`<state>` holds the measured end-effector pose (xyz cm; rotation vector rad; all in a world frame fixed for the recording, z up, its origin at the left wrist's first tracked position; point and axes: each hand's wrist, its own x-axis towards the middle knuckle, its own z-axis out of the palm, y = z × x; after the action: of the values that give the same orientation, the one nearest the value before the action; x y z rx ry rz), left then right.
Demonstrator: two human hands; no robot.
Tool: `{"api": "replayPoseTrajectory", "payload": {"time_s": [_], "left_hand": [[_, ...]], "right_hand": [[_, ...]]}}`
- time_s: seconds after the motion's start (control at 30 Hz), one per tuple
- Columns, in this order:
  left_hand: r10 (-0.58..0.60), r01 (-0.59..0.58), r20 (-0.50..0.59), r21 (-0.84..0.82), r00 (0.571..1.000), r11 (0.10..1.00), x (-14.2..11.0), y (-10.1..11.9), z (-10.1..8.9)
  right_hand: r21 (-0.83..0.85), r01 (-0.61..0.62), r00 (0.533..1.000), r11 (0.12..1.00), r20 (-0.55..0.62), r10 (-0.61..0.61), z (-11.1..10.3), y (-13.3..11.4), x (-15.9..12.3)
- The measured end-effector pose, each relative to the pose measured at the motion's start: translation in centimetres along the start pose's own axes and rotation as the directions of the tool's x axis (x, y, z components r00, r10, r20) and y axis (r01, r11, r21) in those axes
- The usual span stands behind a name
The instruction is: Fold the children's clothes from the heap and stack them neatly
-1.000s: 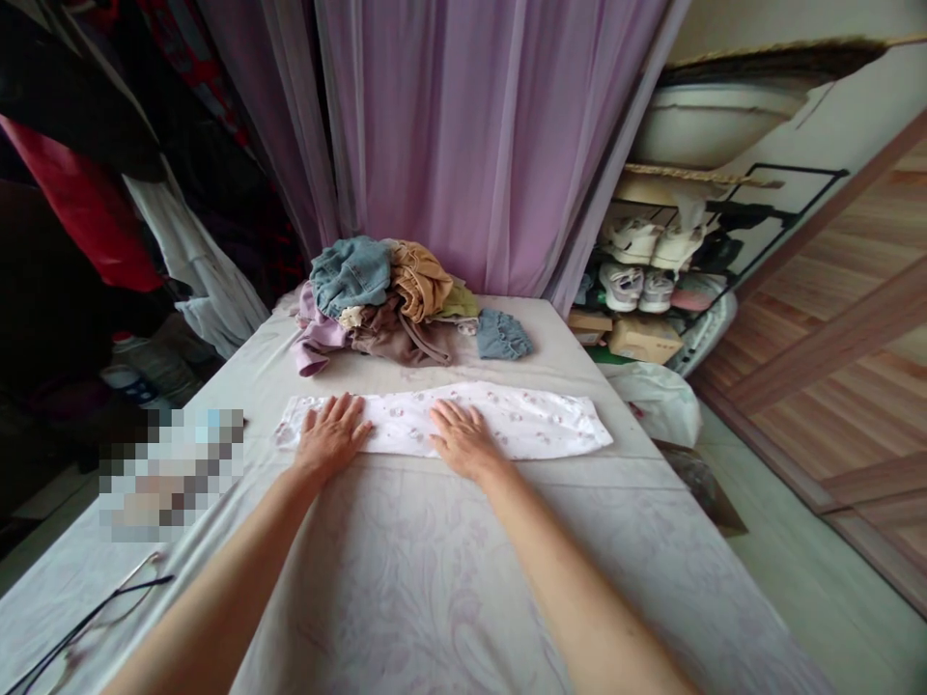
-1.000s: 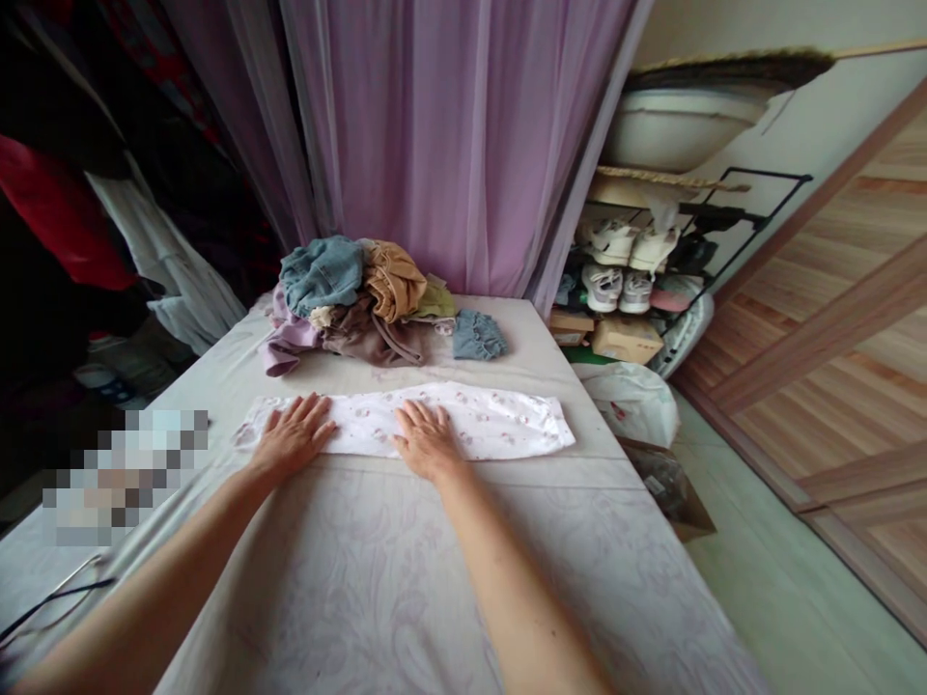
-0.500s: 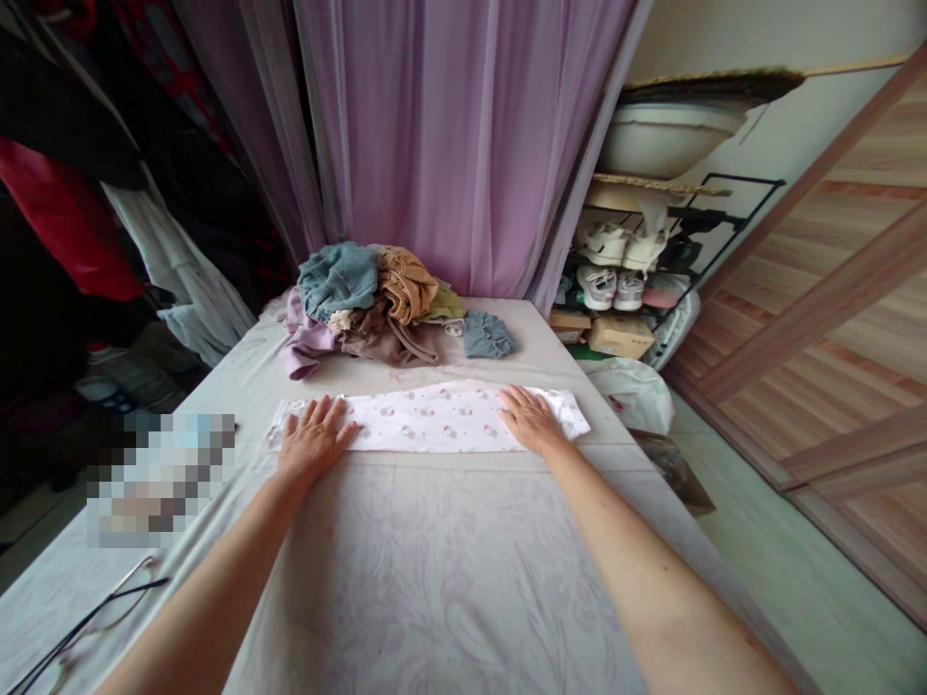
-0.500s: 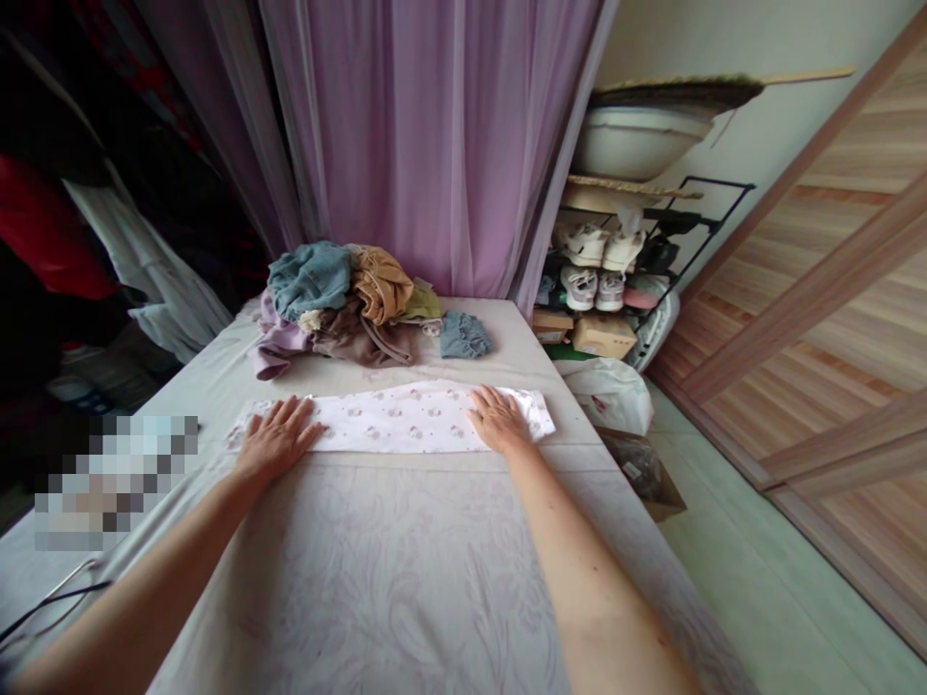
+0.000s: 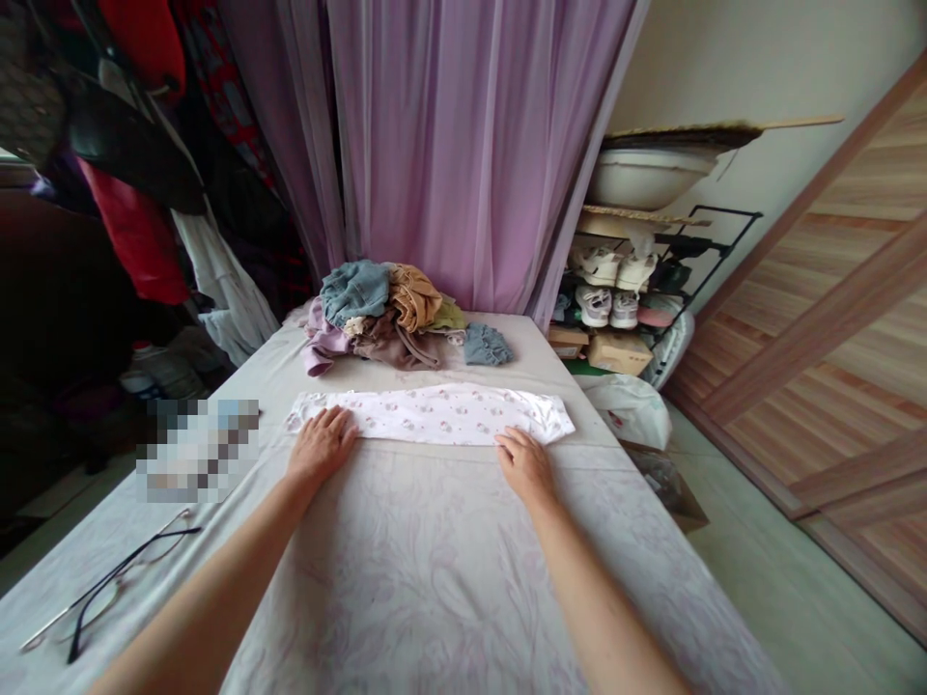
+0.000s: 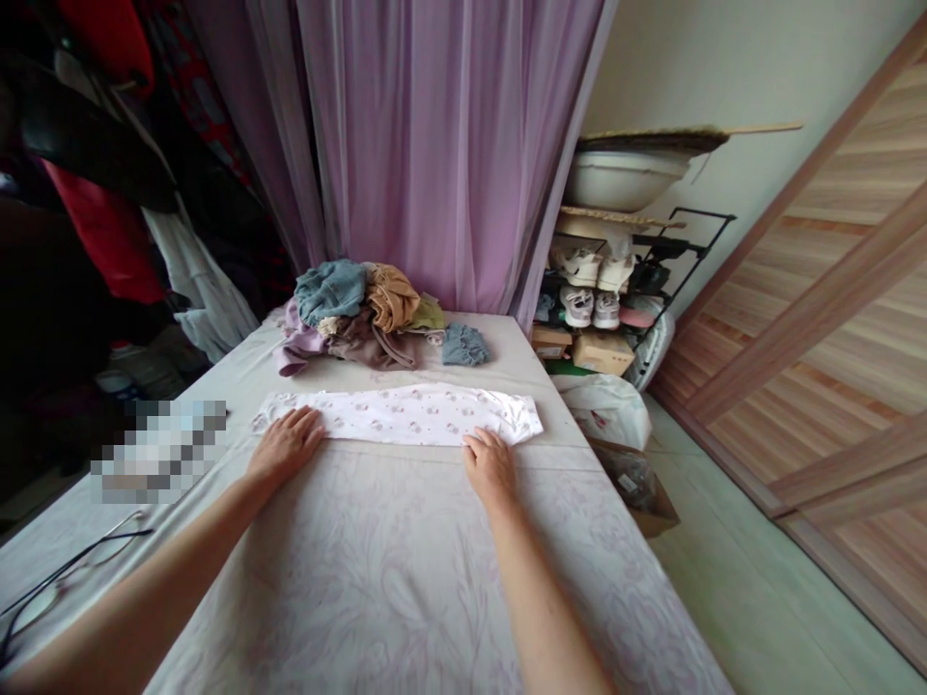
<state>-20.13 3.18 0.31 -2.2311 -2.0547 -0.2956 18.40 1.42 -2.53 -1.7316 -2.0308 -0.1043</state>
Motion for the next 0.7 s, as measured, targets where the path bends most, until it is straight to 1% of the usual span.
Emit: {"api": "replayPoseTrajectory", "payload": {"time_s": [0.1,0.2,0.3,0.43,0.7], "left_hand": [[0.004,-0.004,0.028,-0.018,1.000,1.000,-1.6,0.6,-0.1],[0.016,-0.014,0.064,-0.044,0.998,0.999,-2.9,1.3,-0.4],[-0.010,0.014,0.091,-0.039,0.996,0.999,-3.9,2.1,-0.8],[-0.061,0.064,0.132,-0.014,0.989,0.998,-4.5,2.7,-1.3],[-0.112,0.114,0.144,-0.006,0.983,0.993,-4.5,3.0,-1.4]], "right_hand": [[0.046,-0.029,1.000,0.999,0.007,0.028,-0.1,0.1,0.6],[0.056,-0.057,0.998,0.997,-0.001,0.057,-0.4,0.0,1.1],[0.050,-0.086,0.996,0.995,-0.016,0.087,-0.6,-0.1,1.4],[0.059,-0.105,0.994,0.993,-0.036,0.107,-0.4,0.0,1.5],[0.086,-0.099,0.993,0.991,-0.049,0.104,0.2,0.6,1.4]]}}
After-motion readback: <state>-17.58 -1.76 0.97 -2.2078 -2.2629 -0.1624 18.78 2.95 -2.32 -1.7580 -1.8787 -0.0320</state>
